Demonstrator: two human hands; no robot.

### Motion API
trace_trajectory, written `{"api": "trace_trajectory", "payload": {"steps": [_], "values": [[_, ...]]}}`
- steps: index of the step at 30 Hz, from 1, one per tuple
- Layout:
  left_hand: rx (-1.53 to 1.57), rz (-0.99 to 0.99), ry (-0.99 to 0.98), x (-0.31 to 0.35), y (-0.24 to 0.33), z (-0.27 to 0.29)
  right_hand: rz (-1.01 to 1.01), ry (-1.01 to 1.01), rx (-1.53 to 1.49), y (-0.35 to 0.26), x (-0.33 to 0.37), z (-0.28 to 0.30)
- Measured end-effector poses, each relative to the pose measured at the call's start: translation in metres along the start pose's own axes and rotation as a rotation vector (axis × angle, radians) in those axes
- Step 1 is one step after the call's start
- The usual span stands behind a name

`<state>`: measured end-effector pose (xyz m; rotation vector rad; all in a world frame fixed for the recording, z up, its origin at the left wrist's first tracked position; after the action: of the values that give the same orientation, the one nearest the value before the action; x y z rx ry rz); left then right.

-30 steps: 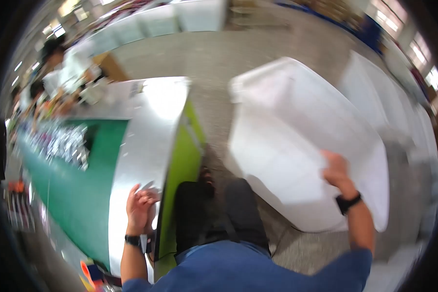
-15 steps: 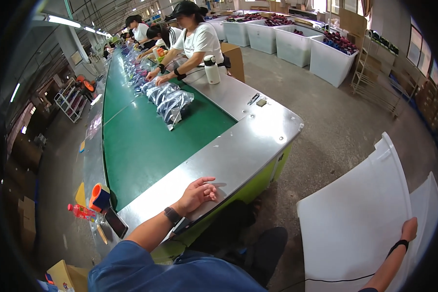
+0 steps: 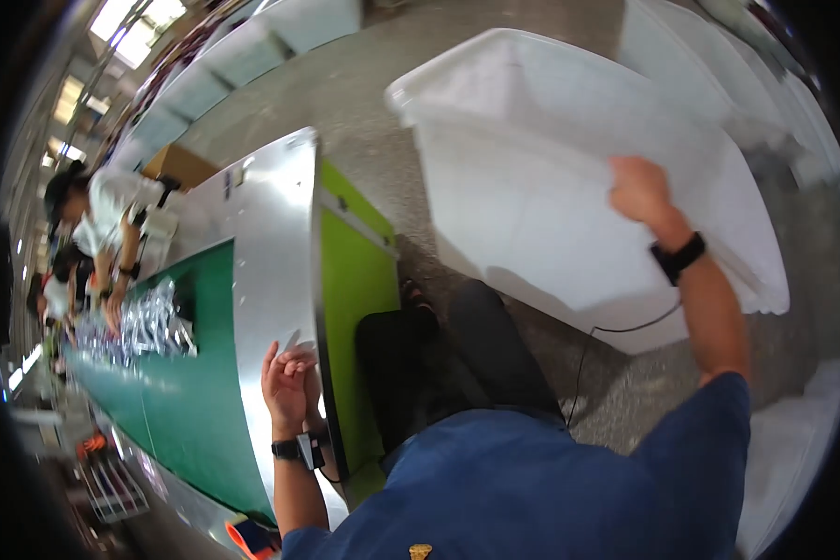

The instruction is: Transfer packaged shoes from a conveyor belt into a plastic bin.

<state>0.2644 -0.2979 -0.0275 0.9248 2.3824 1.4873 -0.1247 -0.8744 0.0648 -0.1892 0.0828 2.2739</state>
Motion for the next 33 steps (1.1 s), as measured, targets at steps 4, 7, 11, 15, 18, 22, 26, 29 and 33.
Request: {"api": "trace_trajectory", "payload": {"steps": [4, 7, 11, 15, 18, 22, 26, 29, 33], "values": [[0.019, 0.072, -0.031, -0.003, -0.007, 0.0, 0.018, -0.19, -0.124, -0.073, 0.087, -0.042], [-0.036, 0.074, -0.016, 0.0, -0.008, -0.005, 0.054, -0.175, -0.27, -0.114, 0.138, -0.075], [-0.09, 0.068, -0.019, 0.002, -0.007, -0.006, 0.06, -0.169, -0.351, -0.154, 0.179, -0.116], [-0.127, 0.062, -0.005, -0.001, -0.009, -0.003, 0.034, -0.122, -0.44, -0.16, 0.179, -0.122], [-0.147, 0.069, 0.028, 0.0, -0.008, 0.004, 0.078, -0.148, -0.446, -0.161, 0.177, -0.123], [-0.192, 0.106, 0.06, 0.0, -0.006, 0.008, 0.08, -0.153, -0.459, -0.162, 0.18, -0.128], [-0.212, 0.155, 0.098, -0.003, -0.008, 0.008, 0.088, -0.122, -0.426, -0.162, 0.187, -0.13], [-0.222, 0.248, 0.134, -0.011, -0.012, 0.009, 0.069, -0.122, -0.422, -0.156, 0.189, -0.13], [-0.282, 0.418, 0.092, -0.03, -0.016, -0.001, 0.051, -0.125, -0.467, -0.15, 0.184, -0.131]]}}
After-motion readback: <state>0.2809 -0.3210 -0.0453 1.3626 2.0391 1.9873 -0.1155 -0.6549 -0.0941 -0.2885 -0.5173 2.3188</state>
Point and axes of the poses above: each hand's wrist, its own x-axis away from the middle knuckle, its own z-axis out of the back of the hand, y = z × x, the point moved 8 cm from there along -x, towards the middle knuckle, and after that the axes turned 1 degree about z, right-handed, at the moved point
